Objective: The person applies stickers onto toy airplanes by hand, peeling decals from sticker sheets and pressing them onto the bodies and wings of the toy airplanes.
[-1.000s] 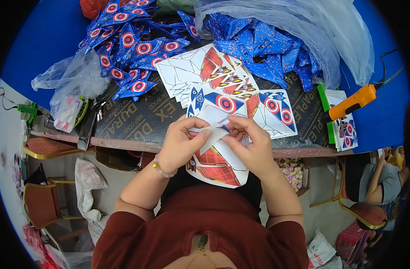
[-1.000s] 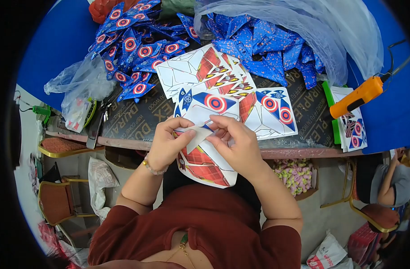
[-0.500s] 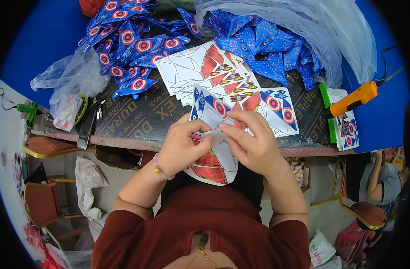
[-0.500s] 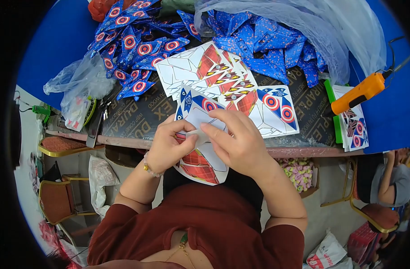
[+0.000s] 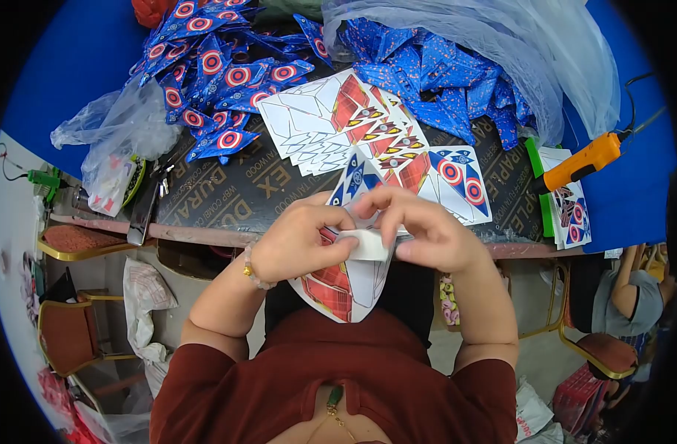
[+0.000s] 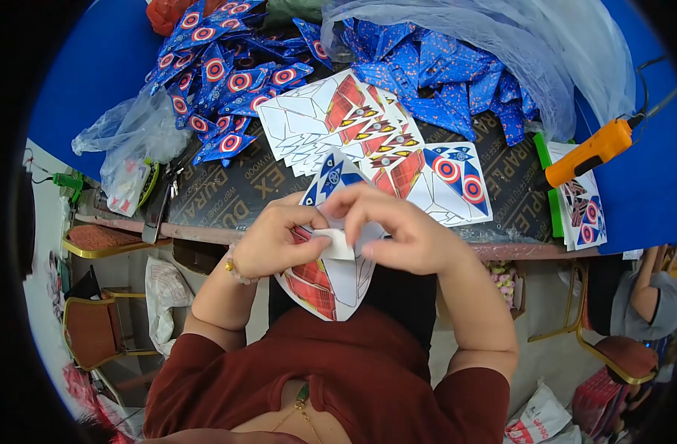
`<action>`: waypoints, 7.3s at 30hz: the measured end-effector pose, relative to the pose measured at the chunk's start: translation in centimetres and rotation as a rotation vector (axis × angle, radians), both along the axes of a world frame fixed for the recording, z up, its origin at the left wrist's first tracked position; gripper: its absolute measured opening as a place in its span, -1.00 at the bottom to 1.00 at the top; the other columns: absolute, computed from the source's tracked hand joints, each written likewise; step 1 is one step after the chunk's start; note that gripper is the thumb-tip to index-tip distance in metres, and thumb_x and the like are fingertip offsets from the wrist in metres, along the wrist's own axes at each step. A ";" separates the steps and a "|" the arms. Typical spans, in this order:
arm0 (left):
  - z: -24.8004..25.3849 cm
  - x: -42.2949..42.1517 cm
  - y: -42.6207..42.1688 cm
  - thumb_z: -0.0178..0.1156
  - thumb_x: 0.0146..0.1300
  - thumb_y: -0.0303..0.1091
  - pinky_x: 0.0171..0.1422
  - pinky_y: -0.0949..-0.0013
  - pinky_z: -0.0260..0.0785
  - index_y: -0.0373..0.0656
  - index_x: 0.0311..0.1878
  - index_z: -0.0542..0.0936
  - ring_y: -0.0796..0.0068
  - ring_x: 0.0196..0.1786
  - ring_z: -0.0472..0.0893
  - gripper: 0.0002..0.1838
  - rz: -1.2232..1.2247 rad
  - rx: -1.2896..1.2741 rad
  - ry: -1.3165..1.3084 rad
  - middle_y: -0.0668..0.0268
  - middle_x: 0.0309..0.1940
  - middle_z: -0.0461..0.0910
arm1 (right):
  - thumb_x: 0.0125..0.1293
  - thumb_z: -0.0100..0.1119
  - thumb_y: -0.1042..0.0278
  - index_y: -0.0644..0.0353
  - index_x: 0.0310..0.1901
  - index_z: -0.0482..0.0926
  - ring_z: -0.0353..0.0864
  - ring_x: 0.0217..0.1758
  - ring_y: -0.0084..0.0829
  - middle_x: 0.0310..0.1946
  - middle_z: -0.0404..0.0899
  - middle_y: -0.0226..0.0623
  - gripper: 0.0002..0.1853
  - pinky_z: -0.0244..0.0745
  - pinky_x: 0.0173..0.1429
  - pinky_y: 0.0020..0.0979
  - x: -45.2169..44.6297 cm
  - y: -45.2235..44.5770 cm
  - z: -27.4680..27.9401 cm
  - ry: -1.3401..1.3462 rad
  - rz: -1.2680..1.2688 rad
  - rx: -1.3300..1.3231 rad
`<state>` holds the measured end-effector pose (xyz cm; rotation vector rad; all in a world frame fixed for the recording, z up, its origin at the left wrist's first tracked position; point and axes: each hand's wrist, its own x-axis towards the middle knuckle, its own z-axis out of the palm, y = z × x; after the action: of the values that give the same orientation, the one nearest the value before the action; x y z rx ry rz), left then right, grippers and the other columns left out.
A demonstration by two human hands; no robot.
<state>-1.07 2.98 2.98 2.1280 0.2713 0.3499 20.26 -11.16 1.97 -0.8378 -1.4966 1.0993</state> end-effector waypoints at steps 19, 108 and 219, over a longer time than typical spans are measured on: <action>-2.0 0.9 -0.6 0.24 0.30 -0.41 0.10 0.19 0.49 -0.19 0.02 0.72 0.05 -0.02 0.64 -0.74 0.213 -0.053 0.088 0.02 -0.14 0.62 | 0.28 0.27 0.61 0.19 -0.22 0.52 0.68 -0.09 -0.20 -0.06 0.70 -0.11 -0.87 0.57 0.06 -0.27 -3.8 -1.0 -0.4 -0.357 -0.927 0.544; -4.0 1.0 -0.9 0.04 0.50 -0.34 0.14 0.32 0.59 -0.37 0.23 0.54 0.37 0.01 0.72 -0.63 0.185 -1.182 -0.271 0.15 0.00 0.71 | 0.13 0.42 0.38 0.13 -0.16 0.72 0.55 0.24 -0.15 0.07 0.69 -0.35 -0.78 0.30 0.44 0.09 -4.7 -0.5 0.4 -0.889 -0.701 0.405; -3.8 0.1 -3.5 0.29 0.32 -0.57 -0.20 0.47 0.48 -0.34 -0.16 0.67 0.55 -0.27 0.66 -0.93 0.221 -0.436 -0.476 0.24 -0.27 0.67 | 0.11 0.44 0.52 0.22 -0.20 0.69 0.69 -0.20 -0.22 -0.23 0.69 -0.28 -0.80 0.55 -0.12 -0.21 -4.9 -1.0 1.9 -0.759 -0.736 0.488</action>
<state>-0.94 -0.54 -0.80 1.5358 0.2747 0.8305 15.38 -12.13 3.83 -1.3656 -1.7144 -0.1684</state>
